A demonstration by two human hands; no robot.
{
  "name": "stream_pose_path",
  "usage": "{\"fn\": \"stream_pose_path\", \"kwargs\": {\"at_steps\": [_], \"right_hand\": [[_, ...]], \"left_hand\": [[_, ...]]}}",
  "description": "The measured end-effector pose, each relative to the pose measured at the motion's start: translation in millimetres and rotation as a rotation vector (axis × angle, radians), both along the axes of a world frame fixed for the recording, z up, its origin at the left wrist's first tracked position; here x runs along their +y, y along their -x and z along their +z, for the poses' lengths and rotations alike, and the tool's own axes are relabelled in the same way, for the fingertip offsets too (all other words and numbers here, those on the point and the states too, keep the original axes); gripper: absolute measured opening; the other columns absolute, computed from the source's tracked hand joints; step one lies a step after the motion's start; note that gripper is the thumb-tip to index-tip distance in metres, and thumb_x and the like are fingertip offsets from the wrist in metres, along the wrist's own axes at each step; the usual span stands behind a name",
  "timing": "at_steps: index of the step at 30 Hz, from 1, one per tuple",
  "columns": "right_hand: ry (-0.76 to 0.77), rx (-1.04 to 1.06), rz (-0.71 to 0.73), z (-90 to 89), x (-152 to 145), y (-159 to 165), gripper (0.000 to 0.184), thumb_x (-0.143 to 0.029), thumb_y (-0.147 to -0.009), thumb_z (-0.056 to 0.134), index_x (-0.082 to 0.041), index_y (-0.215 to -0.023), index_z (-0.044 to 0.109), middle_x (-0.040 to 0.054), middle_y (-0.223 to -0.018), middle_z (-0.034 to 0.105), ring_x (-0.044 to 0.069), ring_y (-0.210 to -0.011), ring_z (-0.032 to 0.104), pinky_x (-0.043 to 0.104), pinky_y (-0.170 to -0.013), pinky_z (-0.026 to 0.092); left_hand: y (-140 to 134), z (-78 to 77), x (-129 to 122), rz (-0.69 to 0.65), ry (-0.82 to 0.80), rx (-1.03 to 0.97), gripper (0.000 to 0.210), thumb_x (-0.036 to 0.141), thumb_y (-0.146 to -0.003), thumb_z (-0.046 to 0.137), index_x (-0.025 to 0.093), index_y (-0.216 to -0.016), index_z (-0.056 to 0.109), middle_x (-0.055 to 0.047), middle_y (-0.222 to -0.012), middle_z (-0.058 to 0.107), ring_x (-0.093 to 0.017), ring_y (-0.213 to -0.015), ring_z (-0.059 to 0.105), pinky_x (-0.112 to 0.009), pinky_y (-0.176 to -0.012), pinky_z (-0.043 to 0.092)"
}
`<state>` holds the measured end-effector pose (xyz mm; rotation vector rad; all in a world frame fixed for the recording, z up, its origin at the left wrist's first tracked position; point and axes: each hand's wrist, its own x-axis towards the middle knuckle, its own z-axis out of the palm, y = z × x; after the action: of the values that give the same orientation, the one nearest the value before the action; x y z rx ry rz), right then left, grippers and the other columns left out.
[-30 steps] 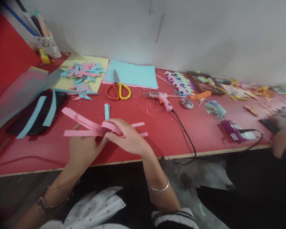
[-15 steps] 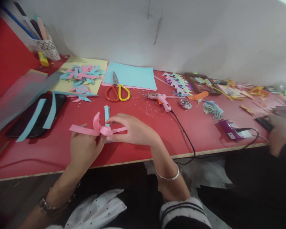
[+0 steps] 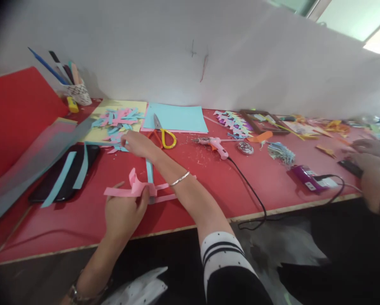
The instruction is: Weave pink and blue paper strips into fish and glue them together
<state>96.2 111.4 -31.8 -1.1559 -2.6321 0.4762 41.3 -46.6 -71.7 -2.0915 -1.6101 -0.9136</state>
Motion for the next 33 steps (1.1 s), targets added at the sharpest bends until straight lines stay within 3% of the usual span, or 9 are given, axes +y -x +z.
{"fn": "stream_pose_path", "kwargs": {"at_steps": [5,9,11,15,19,23,28,31,33], "right_hand": [[-0.029,-0.060,-0.048,-15.8,10.7,11.3,0.035,-0.035,-0.084,0.050,-0.017,-0.114,0.049,0.0069,-0.113,0.054,0.018,-0.095,0.056,0.040,-0.078,0.048],[-0.082,-0.012,-0.097,0.3,2.5,-2.2,0.020,-0.019,-0.086,0.047,-0.011,-0.100,0.058,0.0067,-0.104,0.058,0.016,-0.095,0.054,0.034,-0.084,0.044],[-0.105,0.026,-0.123,12.7,-6.1,-18.0,0.021,-0.008,-0.084,0.043,-0.008,-0.094,0.062,0.0066,-0.097,0.059,0.013,-0.092,0.053,0.028,-0.086,0.040],[-0.107,0.208,-0.182,35.8,-36.5,-65.8,0.020,-0.011,-0.080,0.049,-0.012,-0.093,0.064,0.0033,-0.086,0.060,0.008,-0.070,0.049,0.023,-0.070,0.040],[0.085,0.450,-0.265,46.4,-84.2,-116.1,0.020,-0.020,-0.080,0.050,-0.017,-0.092,0.065,0.0001,-0.075,0.060,0.007,-0.059,0.047,0.022,-0.058,0.038],[0.267,0.611,-0.285,33.4,-130.7,-146.3,0.021,-0.019,-0.080,0.047,-0.019,-0.091,0.065,0.0017,-0.087,0.064,0.010,-0.079,0.055,0.022,-0.069,0.043],[0.463,0.630,-0.225,-0.2,-162.0,-149.7,0.024,-0.018,-0.082,0.042,-0.019,-0.095,0.063,0.0010,-0.077,0.063,0.008,-0.064,0.057,0.022,-0.063,0.047],[0.440,0.591,-0.203,-13.3,-162.9,-140.7,0.028,-0.022,-0.084,0.044,-0.022,-0.108,0.058,0.0046,-0.100,0.063,0.011,-0.082,0.059,0.025,-0.073,0.047],[0.379,0.531,-0.206,-17.9,-158.4,-132.9,0.035,-0.023,-0.082,0.049,-0.024,-0.117,0.051,0.0050,-0.108,0.061,0.011,-0.082,0.057,0.026,-0.073,0.047]], "left_hand": [[0.0,2.7,-0.8,0.007,-0.025,-0.010,0.047,0.024,-0.085,0.035,0.019,-0.045,0.060,0.001,-0.030,0.048,-0.014,-0.031,0.043,-0.031,-0.074,0.041],[-0.4,3.7,-0.8,0.003,-0.028,-0.021,0.044,0.023,-0.084,0.036,0.018,-0.050,0.062,0.001,-0.031,0.050,-0.015,-0.033,0.046,-0.031,-0.072,0.041],[-0.6,3.2,-0.4,0.013,-0.006,-0.019,0.045,0.024,-0.084,0.035,0.019,-0.049,0.062,0.001,-0.030,0.049,-0.015,-0.033,0.046,-0.031,-0.073,0.041],[-0.3,1.9,0.4,0.019,0.021,-0.005,0.049,0.026,-0.085,0.033,0.019,-0.043,0.058,0.000,-0.029,0.047,-0.015,-0.032,0.044,-0.032,-0.071,0.042],[0.5,0.9,1.2,0.010,0.012,-0.012,0.049,0.028,-0.085,0.032,0.018,-0.046,0.060,-0.002,-0.032,0.049,-0.016,-0.035,0.045,-0.032,-0.066,0.042],[0.6,0.1,1.9,0.010,0.059,-0.011,0.052,0.030,-0.087,0.029,0.017,-0.048,0.062,-0.002,-0.031,0.048,-0.017,-0.035,0.044,-0.033,-0.066,0.042],[0.9,-0.7,1.9,0.002,0.103,-0.018,0.052,0.031,-0.086,0.029,0.017,-0.052,0.064,-0.004,-0.036,0.052,-0.019,-0.039,0.048,-0.033,-0.066,0.042],[1.2,-0.9,1.6,-0.001,0.110,-0.014,0.050,0.031,-0.086,0.030,0.016,-0.054,0.065,-0.003,-0.037,0.052,-0.019,-0.039,0.047,-0.034,-0.066,0.042],[1.2,-0.7,1.6,-0.001,0.102,-0.001,0.049,0.030,-0.085,0.031,0.016,-0.052,0.064,-0.003,-0.036,0.051,-0.019,-0.038,0.045,-0.034,-0.065,0.042]]}}
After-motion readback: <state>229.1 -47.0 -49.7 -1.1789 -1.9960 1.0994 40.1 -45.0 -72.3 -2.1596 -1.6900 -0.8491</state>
